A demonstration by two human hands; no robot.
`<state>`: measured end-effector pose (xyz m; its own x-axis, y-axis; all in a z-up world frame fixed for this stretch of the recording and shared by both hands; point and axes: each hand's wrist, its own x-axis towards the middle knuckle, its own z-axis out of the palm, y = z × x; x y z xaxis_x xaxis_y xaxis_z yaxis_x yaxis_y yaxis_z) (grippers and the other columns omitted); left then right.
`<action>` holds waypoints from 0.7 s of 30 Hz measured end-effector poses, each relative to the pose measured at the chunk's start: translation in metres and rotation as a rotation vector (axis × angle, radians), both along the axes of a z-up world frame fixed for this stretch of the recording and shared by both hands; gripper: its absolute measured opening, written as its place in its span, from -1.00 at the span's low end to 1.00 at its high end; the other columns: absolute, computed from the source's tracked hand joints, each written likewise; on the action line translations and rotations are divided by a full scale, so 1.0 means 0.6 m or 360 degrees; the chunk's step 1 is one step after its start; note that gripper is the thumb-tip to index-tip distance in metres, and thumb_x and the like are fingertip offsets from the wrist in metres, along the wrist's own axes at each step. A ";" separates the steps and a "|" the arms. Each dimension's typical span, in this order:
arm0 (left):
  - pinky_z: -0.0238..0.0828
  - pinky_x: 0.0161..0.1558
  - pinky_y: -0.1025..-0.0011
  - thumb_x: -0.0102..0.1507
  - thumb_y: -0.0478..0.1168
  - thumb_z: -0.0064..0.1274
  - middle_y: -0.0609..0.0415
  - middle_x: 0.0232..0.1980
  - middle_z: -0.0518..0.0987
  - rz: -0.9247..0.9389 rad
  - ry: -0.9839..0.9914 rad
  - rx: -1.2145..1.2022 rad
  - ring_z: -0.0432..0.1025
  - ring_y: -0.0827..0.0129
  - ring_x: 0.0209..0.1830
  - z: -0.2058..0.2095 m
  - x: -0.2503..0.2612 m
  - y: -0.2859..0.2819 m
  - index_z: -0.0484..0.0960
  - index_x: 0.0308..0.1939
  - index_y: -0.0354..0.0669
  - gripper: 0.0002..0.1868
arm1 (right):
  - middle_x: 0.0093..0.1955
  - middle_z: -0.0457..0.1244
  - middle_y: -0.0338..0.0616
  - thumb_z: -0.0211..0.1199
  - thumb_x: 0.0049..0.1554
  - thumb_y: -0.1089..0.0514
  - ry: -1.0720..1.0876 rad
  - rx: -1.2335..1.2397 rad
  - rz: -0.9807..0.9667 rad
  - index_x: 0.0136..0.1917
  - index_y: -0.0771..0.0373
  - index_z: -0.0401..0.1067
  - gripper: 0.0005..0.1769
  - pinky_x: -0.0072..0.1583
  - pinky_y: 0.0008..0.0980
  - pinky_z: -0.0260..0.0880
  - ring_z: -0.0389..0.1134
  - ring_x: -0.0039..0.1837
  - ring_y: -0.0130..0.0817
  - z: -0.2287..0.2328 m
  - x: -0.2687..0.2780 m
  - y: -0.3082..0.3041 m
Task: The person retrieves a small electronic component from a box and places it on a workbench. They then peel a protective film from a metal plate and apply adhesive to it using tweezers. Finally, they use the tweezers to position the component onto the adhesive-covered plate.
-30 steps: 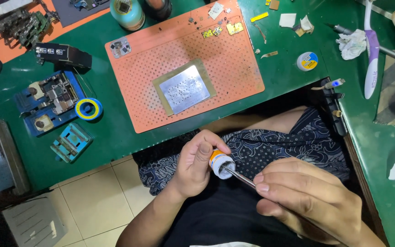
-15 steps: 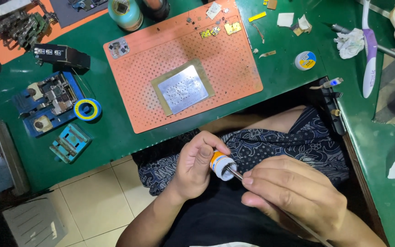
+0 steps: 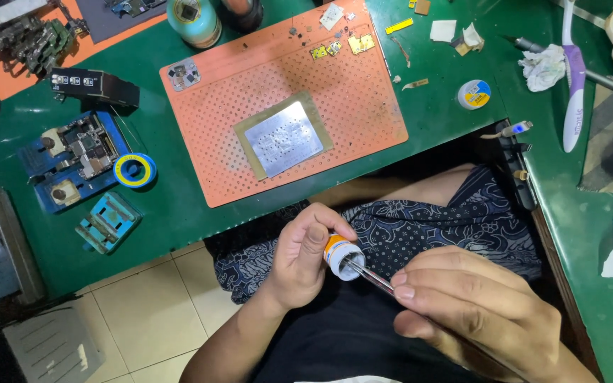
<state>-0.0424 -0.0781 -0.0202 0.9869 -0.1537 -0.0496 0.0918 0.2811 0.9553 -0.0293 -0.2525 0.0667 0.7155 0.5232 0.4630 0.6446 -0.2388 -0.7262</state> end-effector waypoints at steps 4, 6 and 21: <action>0.16 -0.44 0.63 0.24 0.11 -0.39 0.11 -0.42 0.40 0.0018 -0.0003 -0.0005 0.26 0.54 -0.51 -0.004 0.000 0.000 0.41 -0.36 -0.19 -0.55 | -0.23 0.27 -0.11 0.15 -0.10 0.18 0.0009 -0.0006 -0.0005 -0.15 0.35 0.28 -0.75 -0.14 -0.45 0.49 0.38 -0.22 -0.29 -0.008 -0.007 -0.017; 0.17 -0.41 0.63 0.24 0.09 -0.38 0.11 -0.40 0.40 0.0051 -0.0009 -0.0026 0.27 0.53 -0.48 -0.009 0.001 0.000 0.42 -0.35 -0.20 -0.56 | -0.16 0.30 -0.30 0.18 -0.13 0.05 0.0410 -0.0134 -0.0025 -0.12 0.14 0.34 -0.71 0.01 -0.50 0.43 0.38 -0.12 -0.45 -0.025 -0.018 -0.044; 0.25 -0.19 0.34 0.04 -0.17 0.00 0.07 -0.25 0.52 -0.0126 -0.0739 0.1318 0.39 0.23 -0.24 0.069 0.145 -0.066 0.45 -0.23 -0.16 -0.74 | -0.16 0.17 0.02 0.09 0.12 0.01 0.0230 0.1413 -0.1177 0.06 0.16 0.24 -0.72 -0.14 -0.42 0.29 0.24 -0.19 -0.32 -0.173 -0.046 -0.114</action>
<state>0.0446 -0.1178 0.0211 0.9236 -0.3129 0.2216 -0.3572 -0.4923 0.7938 -0.0568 -0.3211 -0.0374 0.7868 -0.5110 0.3461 0.4581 0.1077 -0.8823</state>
